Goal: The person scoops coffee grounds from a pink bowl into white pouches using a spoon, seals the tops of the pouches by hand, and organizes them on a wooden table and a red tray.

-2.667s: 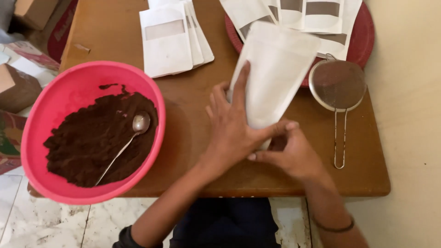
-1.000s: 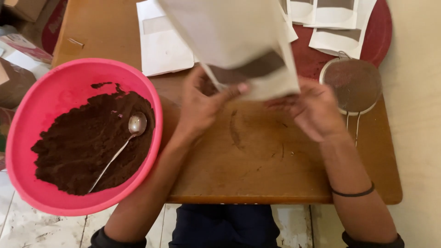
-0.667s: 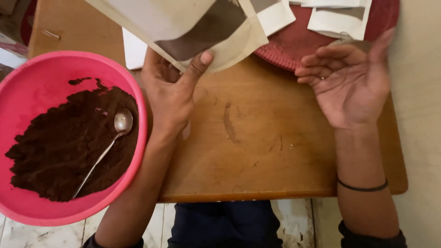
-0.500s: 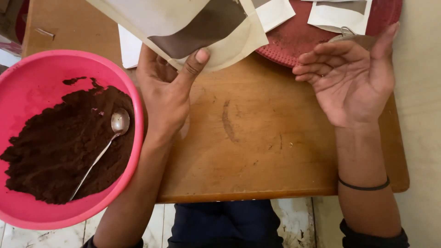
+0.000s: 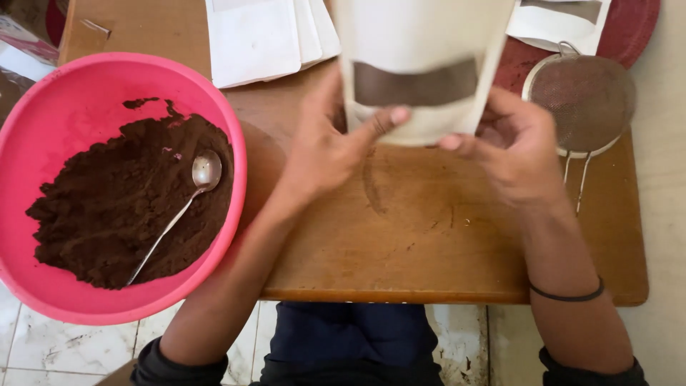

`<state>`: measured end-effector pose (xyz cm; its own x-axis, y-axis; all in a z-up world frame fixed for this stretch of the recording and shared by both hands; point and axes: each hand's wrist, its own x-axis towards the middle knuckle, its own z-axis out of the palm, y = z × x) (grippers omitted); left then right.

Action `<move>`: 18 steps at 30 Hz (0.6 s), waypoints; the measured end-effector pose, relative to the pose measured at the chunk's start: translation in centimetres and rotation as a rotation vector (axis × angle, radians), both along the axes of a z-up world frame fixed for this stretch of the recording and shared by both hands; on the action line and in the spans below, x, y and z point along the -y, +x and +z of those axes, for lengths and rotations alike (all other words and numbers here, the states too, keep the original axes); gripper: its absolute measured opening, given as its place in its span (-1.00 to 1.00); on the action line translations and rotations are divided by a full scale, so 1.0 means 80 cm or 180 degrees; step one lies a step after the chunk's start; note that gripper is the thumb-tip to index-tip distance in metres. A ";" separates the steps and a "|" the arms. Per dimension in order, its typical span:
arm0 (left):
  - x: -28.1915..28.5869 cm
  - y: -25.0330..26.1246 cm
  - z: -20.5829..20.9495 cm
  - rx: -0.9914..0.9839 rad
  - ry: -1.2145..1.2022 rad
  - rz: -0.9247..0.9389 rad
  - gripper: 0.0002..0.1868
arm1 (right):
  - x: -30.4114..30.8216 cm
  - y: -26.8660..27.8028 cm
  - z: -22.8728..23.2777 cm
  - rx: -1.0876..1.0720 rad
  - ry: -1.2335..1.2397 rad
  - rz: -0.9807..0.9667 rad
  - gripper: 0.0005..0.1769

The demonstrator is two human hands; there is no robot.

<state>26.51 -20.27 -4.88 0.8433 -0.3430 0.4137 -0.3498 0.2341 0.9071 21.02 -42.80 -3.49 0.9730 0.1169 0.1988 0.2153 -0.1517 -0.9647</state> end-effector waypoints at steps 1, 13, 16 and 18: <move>0.004 -0.001 -0.002 -0.0008 -0.0006 -0.0265 -0.43 | -0.005 -0.001 -0.002 -0.0156 -0.0090 -0.0219 -0.39; 0.004 -0.012 0.015 -0.0696 0.0931 -0.0139 -0.51 | -0.015 -0.002 0.008 -0.0340 -0.0325 -0.0146 -0.74; 0.003 -0.005 -0.001 -0.0595 0.0717 -0.0211 -0.52 | -0.012 0.002 -0.018 -0.0243 0.0229 -0.0361 -0.57; -0.001 -0.010 0.013 -0.0710 0.0664 -0.0295 -0.55 | -0.013 0.003 -0.023 -0.0158 0.0284 -0.0297 -0.63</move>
<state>25.68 -20.20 -3.85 0.8665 -0.4807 0.1347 -0.1227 0.0566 0.9908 21.24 -41.73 -5.35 0.9878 0.0096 0.1556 0.1558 -0.0821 -0.9844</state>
